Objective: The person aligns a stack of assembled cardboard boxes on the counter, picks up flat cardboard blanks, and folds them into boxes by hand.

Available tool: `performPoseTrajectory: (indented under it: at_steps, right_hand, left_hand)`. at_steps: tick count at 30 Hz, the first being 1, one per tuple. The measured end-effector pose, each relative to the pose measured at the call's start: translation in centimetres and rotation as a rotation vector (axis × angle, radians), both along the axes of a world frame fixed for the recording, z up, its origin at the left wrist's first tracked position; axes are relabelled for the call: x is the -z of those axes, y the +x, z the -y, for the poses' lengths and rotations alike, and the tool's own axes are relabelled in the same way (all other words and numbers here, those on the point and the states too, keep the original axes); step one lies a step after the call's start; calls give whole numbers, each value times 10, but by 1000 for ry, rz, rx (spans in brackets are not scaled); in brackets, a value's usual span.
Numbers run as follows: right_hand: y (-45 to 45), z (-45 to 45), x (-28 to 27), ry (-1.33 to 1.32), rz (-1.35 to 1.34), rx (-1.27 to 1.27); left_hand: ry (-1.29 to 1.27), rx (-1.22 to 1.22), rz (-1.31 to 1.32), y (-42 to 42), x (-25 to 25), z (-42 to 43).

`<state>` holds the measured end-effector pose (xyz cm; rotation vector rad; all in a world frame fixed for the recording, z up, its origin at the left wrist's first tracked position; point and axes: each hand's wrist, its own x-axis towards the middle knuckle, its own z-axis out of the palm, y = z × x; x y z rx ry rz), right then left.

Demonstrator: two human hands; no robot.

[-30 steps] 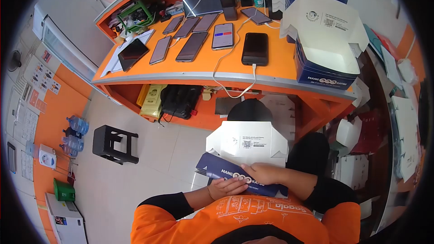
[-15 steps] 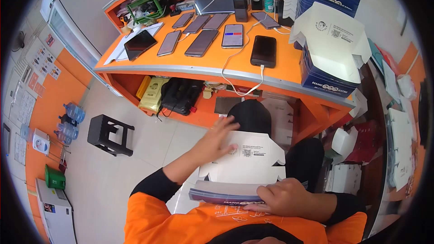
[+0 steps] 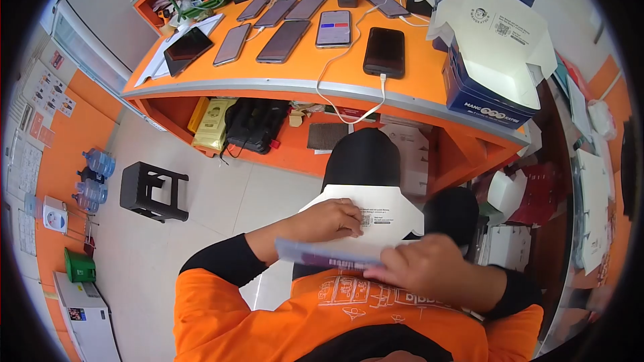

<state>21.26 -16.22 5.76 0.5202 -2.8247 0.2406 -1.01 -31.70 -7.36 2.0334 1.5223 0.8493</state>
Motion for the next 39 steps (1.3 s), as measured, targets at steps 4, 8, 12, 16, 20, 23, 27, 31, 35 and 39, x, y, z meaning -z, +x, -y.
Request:
performPoseTrajectory:
  at_steps: [4,8,12,16,20,23,27,31,35,39]
  right_hand:
    - [-48,-29,17,4,50,138]
    - [-87,-53,47,-21,105,193]
    - [-117,-82,65,-75,60,225]
    - [-152,-96,84,-70,29,179]
    - [-182,-101,119,-150,92,170]
    - [-196,-107,153,-224,164,162]
    - [-202,-106,159,-267,258,176]
    - [-205,-101,148,-247,302,231]
    - [-203,-97,156,-232,241,296]
    - [-198,-96,157,-193,203,312]
  left_hand:
    - [-191,135,305,-12,26,-1]
    - [-197,140,187,-9,23,-7]
    - [-226,141,160,-14,26,-16]
    - [-240,131,168,-20,31,-18]
    - [-250,116,199,-26,36,-14]
    - [-254,98,236,-32,40,-9]
    - [-254,68,293,-40,48,-5]
    - [-227,-25,388,-56,57,9]
    - [150,-527,-73,-112,75,67]
    - [580,-1453,-168,-94,18,76]
